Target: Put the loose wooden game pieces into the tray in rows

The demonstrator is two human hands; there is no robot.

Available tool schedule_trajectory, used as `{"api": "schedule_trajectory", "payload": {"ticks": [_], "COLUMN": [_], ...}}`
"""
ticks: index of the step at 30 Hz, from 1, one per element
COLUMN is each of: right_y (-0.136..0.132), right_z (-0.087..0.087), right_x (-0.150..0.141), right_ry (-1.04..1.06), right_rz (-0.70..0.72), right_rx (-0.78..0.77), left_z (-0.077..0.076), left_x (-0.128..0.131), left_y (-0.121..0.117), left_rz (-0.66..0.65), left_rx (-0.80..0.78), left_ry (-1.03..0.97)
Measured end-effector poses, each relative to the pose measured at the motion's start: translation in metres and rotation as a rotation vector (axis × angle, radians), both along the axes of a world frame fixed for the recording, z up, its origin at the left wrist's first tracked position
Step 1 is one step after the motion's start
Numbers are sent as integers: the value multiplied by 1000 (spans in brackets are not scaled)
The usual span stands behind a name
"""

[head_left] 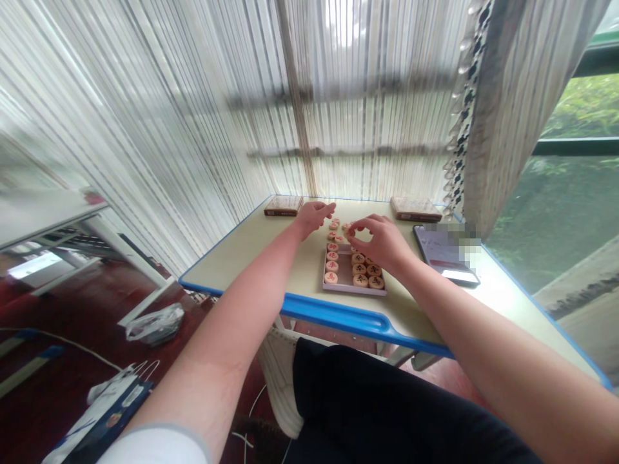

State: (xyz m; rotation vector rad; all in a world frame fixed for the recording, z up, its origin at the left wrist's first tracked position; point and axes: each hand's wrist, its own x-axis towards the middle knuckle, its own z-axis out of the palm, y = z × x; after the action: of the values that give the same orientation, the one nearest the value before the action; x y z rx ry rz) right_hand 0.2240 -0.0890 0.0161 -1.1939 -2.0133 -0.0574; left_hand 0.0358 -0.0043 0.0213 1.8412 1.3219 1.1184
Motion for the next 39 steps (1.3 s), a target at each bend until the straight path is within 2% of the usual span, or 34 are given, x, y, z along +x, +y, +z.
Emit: {"api": "schedule_trajectory", "payload": {"ticks": [4, 10, 14, 23, 39], "right_y": [-2, -10, -16, -24, -23], "right_z": [-2, 0, 3, 8, 6], "right_x": [-3, -9, -14, -21, -23], "right_ry": [-7, -97, -166, -334, -352], "right_rz": [-17, -11, -31, -68, -45], "right_rx": [-19, -143, -221, -266, -250], "left_z": [-15, -19, -21, -27, -20], "left_x": [-7, -10, -11, -11, -8], "left_y": [16, 17, 20, 26, 18], "left_rz": [74, 94, 89, 82, 57], "left_rx": [147, 185, 166, 171, 166], "left_ry": [140, 307, 302, 299, 300]}}
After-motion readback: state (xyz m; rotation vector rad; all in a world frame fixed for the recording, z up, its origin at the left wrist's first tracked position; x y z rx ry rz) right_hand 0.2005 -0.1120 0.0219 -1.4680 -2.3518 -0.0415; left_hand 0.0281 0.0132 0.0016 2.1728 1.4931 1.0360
